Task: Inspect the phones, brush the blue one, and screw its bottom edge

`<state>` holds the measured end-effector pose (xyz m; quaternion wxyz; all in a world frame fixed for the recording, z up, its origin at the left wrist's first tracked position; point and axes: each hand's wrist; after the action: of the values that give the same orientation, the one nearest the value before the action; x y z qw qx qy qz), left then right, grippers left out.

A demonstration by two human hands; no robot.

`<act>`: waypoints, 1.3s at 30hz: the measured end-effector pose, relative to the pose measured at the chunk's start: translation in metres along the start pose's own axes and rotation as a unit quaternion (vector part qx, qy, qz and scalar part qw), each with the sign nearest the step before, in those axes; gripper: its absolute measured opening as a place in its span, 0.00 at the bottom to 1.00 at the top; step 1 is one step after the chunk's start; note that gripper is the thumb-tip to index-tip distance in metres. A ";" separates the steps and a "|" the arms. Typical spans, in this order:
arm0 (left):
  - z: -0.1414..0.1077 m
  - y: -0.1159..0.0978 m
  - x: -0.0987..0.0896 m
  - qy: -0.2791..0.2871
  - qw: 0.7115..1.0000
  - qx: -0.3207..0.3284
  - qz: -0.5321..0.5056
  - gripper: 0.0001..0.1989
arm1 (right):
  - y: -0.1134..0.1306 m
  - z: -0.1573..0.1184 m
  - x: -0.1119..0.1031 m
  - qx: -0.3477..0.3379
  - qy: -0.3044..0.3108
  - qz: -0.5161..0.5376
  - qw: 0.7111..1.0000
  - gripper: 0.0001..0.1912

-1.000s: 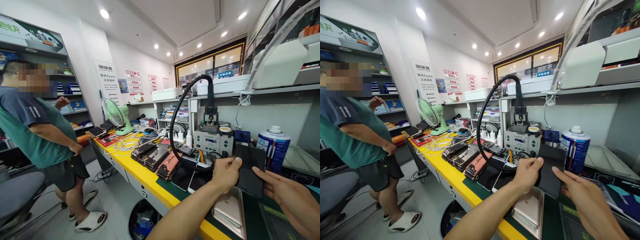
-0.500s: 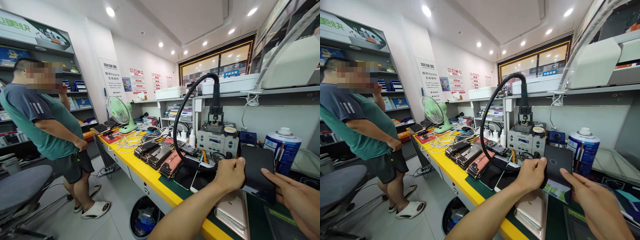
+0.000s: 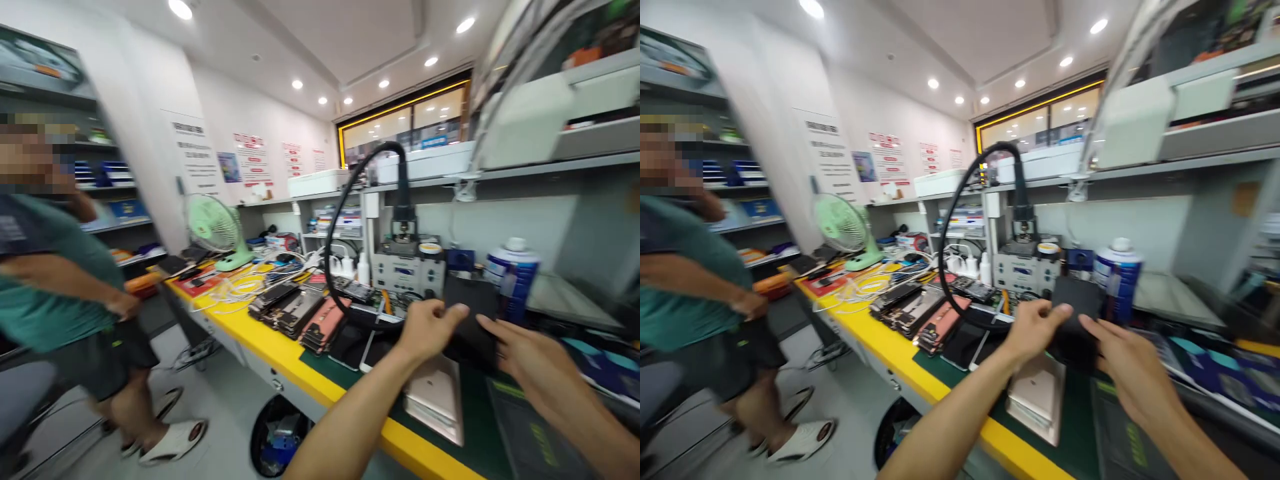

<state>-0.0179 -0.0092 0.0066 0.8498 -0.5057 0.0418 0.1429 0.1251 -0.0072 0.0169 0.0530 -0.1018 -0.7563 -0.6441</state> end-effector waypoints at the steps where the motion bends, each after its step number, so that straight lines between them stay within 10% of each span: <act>1: 0.000 -0.001 0.000 -0.001 1.000 0.020 0.008 0.28 | 0.001 -0.003 0.000 0.018 0.040 0.012 0.999 0.13; 20: 0.002 -0.011 0.001 0.000 0.993 -0.012 -0.114 0.20 | 0.002 -0.006 -0.007 -0.070 0.108 -0.012 0.992 0.18; 39: 0.004 0.001 -0.003 -0.075 0.996 0.042 0.037 0.21 | -0.007 0.002 -0.005 -0.098 0.129 -0.038 0.986 0.15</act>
<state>-0.0216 -0.0061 0.0079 0.8651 -0.4556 0.0026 0.2098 0.1283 -0.0071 0.0089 0.1152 0.0056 -0.6795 -0.7246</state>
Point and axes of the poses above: each hand's wrist, its own z-axis towards the middle knuckle, its own x-axis out of the palm, y = z × x, and after that the axes turned 4 degrees about x, right-handed
